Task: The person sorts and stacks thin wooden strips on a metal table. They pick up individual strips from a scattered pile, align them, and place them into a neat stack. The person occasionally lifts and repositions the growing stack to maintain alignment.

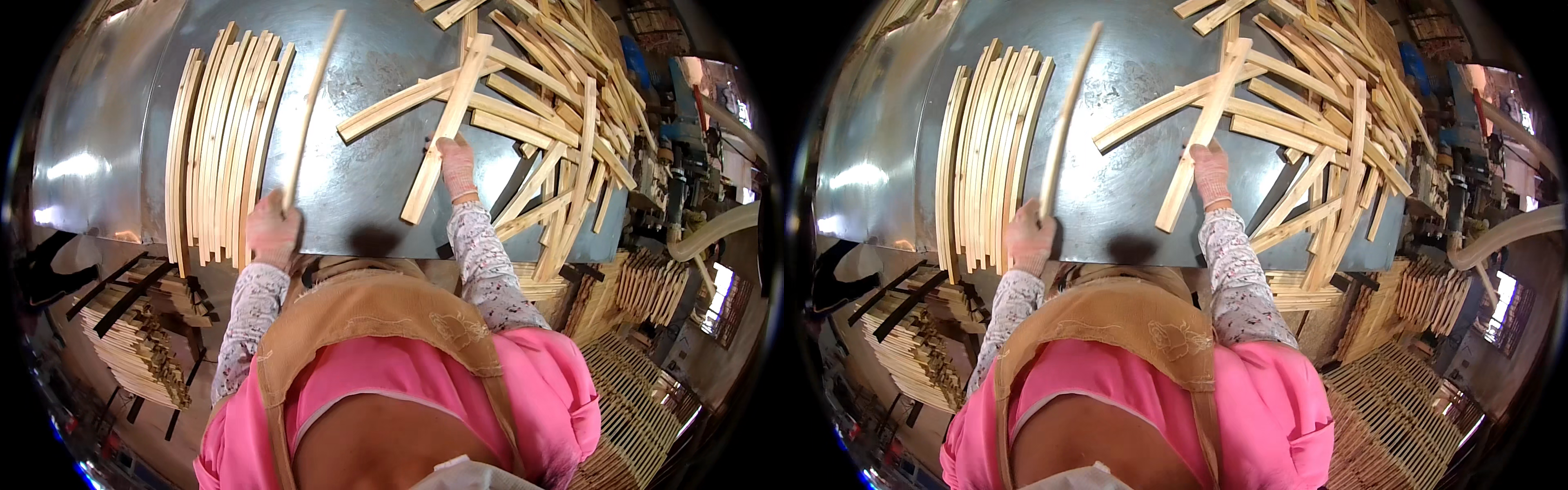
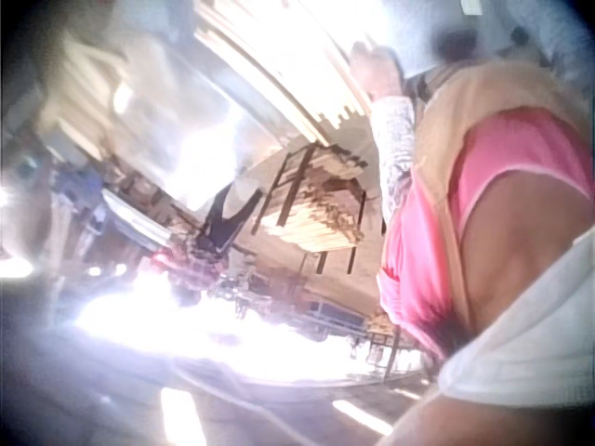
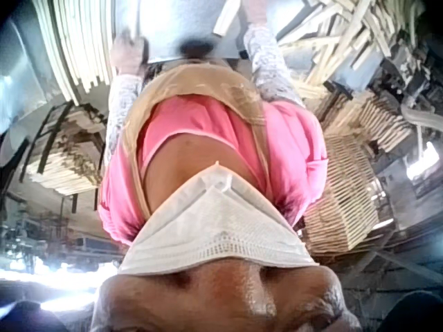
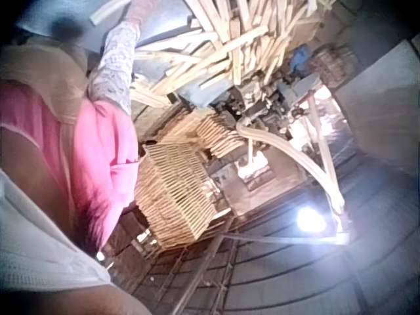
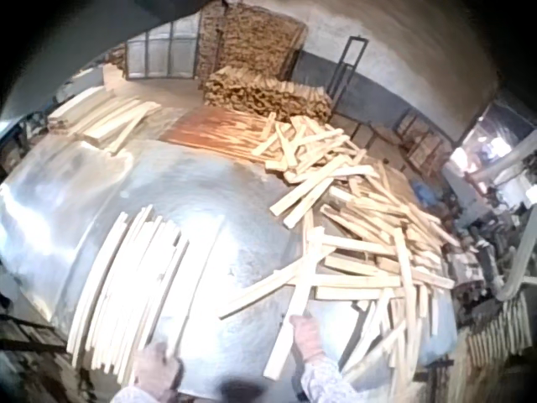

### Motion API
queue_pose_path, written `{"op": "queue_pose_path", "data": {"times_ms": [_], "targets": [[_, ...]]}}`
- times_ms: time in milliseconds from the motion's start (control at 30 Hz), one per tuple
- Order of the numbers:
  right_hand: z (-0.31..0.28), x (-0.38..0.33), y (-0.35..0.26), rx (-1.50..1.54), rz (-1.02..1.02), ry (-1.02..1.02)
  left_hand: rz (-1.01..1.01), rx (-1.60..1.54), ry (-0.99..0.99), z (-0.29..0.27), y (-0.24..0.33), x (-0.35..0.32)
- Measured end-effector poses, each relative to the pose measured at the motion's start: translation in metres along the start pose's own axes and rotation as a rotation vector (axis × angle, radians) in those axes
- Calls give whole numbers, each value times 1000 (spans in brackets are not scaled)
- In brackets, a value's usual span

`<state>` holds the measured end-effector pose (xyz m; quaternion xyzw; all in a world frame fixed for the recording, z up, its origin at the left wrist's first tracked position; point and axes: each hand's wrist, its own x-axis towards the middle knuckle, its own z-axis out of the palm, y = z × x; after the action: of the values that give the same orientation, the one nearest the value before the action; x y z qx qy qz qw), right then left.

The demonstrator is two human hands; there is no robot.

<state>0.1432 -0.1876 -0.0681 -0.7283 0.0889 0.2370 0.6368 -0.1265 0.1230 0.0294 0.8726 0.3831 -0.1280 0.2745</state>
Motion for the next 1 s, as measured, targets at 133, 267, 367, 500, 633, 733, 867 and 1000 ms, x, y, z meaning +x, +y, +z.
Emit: {"op": "queue_pose_path", "data": {"times_ms": [133,267,367,500,633,733,867,1000], "targets": [[39,-46,-21,414,148,-122,144,348,531,21,-93,-11],[104,-68,-17,33,-48,-146,-1,307,157,-14,-50,2],[178,-97,-14,-700,-314,-190,136,188,393,21,-88,9],[264,-136,-36,-994,-29,-780,142,194,316,9,-86,5],[253,-129,-14,-896,-291,-808,98,32,321,9,-87,17],[156,-100,-27,-912,-534,-578,279,-81,397,8,-32,28],[-18,-10,-104,-1200,-453,-2,534,38,250,22,96,74],[-177,82,-101,-1725,-686,400,645,258,281,61,196,120]]}}
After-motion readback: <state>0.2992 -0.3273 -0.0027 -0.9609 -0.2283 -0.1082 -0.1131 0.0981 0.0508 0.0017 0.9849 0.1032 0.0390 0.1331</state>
